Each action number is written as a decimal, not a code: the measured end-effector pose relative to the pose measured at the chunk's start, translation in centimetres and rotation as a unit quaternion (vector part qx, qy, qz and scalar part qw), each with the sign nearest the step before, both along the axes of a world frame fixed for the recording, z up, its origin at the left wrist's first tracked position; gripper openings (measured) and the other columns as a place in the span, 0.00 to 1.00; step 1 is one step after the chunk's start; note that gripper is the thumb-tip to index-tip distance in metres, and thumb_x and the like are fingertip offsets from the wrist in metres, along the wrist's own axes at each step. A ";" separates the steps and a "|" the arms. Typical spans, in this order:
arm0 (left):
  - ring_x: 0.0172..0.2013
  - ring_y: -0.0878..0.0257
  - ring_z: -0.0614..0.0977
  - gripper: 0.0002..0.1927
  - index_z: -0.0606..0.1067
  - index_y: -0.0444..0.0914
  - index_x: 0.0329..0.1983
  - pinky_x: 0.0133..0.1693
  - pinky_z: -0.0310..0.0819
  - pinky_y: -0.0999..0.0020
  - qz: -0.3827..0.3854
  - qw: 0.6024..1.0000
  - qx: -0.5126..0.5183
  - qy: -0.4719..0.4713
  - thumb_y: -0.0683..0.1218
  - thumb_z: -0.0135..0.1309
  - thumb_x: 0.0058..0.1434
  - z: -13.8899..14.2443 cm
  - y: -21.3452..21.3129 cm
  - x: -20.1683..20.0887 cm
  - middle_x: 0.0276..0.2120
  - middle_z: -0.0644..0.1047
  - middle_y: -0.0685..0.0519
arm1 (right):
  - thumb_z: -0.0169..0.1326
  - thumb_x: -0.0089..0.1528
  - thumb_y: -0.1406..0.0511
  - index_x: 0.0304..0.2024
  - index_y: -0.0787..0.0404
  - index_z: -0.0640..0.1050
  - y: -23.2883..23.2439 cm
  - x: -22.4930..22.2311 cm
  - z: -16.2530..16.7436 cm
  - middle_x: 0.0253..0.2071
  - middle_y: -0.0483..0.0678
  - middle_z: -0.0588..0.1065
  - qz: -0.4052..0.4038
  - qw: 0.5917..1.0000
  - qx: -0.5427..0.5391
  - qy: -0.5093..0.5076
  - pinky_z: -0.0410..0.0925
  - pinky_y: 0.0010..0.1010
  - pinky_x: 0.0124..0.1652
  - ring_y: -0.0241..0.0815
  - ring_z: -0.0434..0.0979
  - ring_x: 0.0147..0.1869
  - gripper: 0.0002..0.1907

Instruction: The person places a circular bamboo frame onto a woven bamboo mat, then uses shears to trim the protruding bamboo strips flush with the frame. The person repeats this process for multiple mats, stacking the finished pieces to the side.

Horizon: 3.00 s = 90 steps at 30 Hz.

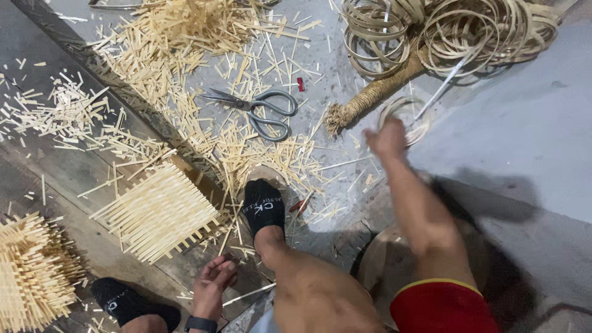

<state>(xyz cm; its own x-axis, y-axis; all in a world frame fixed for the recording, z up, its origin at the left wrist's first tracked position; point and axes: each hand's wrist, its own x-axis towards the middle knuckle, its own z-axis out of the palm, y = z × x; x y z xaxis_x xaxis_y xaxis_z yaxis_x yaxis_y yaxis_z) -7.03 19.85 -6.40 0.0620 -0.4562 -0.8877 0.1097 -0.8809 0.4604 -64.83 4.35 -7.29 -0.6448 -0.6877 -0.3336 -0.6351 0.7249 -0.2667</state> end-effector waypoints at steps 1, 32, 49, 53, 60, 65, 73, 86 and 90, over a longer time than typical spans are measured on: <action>0.41 0.59 0.83 0.22 0.72 0.32 0.57 0.43 0.79 0.62 -0.017 1.000 0.005 -0.011 0.39 0.60 0.58 0.0 -0.1 0.0 0.43 0.81 0.47 | 0.63 0.60 0.59 0.50 0.68 0.77 0.5 2.0 -0.1 0.49 0.62 0.78 0.002 0.998 0.059 -0.029 0.73 0.47 0.55 0.59 0.81 0.52 0.22; 0.38 0.57 0.86 0.18 0.79 0.35 0.45 0.42 0.80 0.63 -0.448 0.861 -0.234 -0.066 0.49 0.64 0.55 13.8 -14.1 -9.0 0.37 0.84 0.46 | 0.49 0.67 0.64 0.42 0.65 0.79 5.6 11.4 7.3 0.34 0.65 0.78 0.171 0.985 -0.024 -0.019 0.70 0.53 0.42 0.66 0.79 0.40 0.11; 0.50 0.51 0.80 0.17 0.77 0.38 0.54 0.52 0.74 0.62 -0.288 0.674 -0.663 -0.154 0.42 0.61 0.61 22.1 -17.5 -12.9 0.49 0.81 0.43 | 0.41 0.72 0.66 0.45 0.63 0.78 4.7 15.1 19.0 0.39 0.46 0.78 0.100 0.904 -0.090 -0.405 0.75 0.34 0.42 0.38 0.80 0.41 0.14; 0.44 0.55 0.82 0.15 0.79 0.39 0.56 0.47 0.76 0.66 -0.254 0.714 -0.649 -0.068 0.41 0.58 0.66 23.7 -19.3 -12.3 0.45 0.82 0.46 | 0.42 0.76 0.64 0.44 0.68 0.81 2.1 18.3 24.1 0.26 0.39 0.67 0.118 0.685 -0.083 -0.714 0.70 0.33 0.37 0.31 0.67 0.28 0.18; 0.22 0.72 0.68 0.11 0.83 0.30 0.51 0.21 0.58 0.79 -0.010 0.938 -0.296 0.179 0.39 0.57 0.69 23.9 -18.4 -9.4 0.29 0.77 0.52 | 0.58 0.66 0.62 0.47 0.62 0.78 -6.4 26.8 30.1 0.41 0.50 0.76 0.555 0.727 -0.334 -0.230 0.72 0.36 0.41 0.49 0.79 0.43 0.11; 0.22 0.69 0.73 0.17 0.75 0.36 0.35 0.22 0.66 0.73 0.094 0.944 -0.197 0.246 0.55 0.50 0.66 25.6 -19.1 -6.6 0.24 0.74 0.54 | 0.64 0.61 0.61 0.41 0.59 0.79 -8.4 31.2 32.5 0.39 0.48 0.74 0.678 0.674 -0.248 -0.161 0.71 0.39 0.34 0.48 0.78 0.40 0.11; 0.09 0.70 0.57 0.39 0.59 0.49 0.12 0.12 0.47 0.74 0.095 0.952 -0.088 0.278 0.81 0.30 0.63 27.4 -19.7 -3.5 0.09 0.57 0.63 | 0.62 0.56 0.57 0.39 0.62 0.78 -6.9 38.8 31.2 0.36 0.46 0.72 0.740 0.591 -0.320 -0.027 0.72 0.35 0.34 0.42 0.74 0.41 0.17; 0.19 0.68 0.68 0.18 0.76 0.39 0.35 0.23 0.61 0.72 0.311 0.812 -0.284 0.404 0.56 0.50 0.73 22.0 -22.3 1.5 0.20 0.71 0.57 | 0.54 0.66 0.54 0.48 0.62 0.81 -12.0 38.4 26.4 0.35 0.49 0.80 0.118 0.746 -0.113 -0.645 0.76 0.34 0.37 0.44 0.81 0.38 0.20; 0.27 0.65 0.76 0.14 0.73 0.38 0.33 0.29 0.69 0.68 0.380 0.762 -0.269 0.450 0.51 0.51 0.72 21.0 -22.4 3.7 0.27 0.76 0.55 | 0.54 0.66 0.55 0.43 0.66 0.80 -11.4 37.8 24.6 0.29 0.48 0.76 0.102 0.596 -0.076 -0.793 0.71 0.30 0.35 0.41 0.77 0.34 0.19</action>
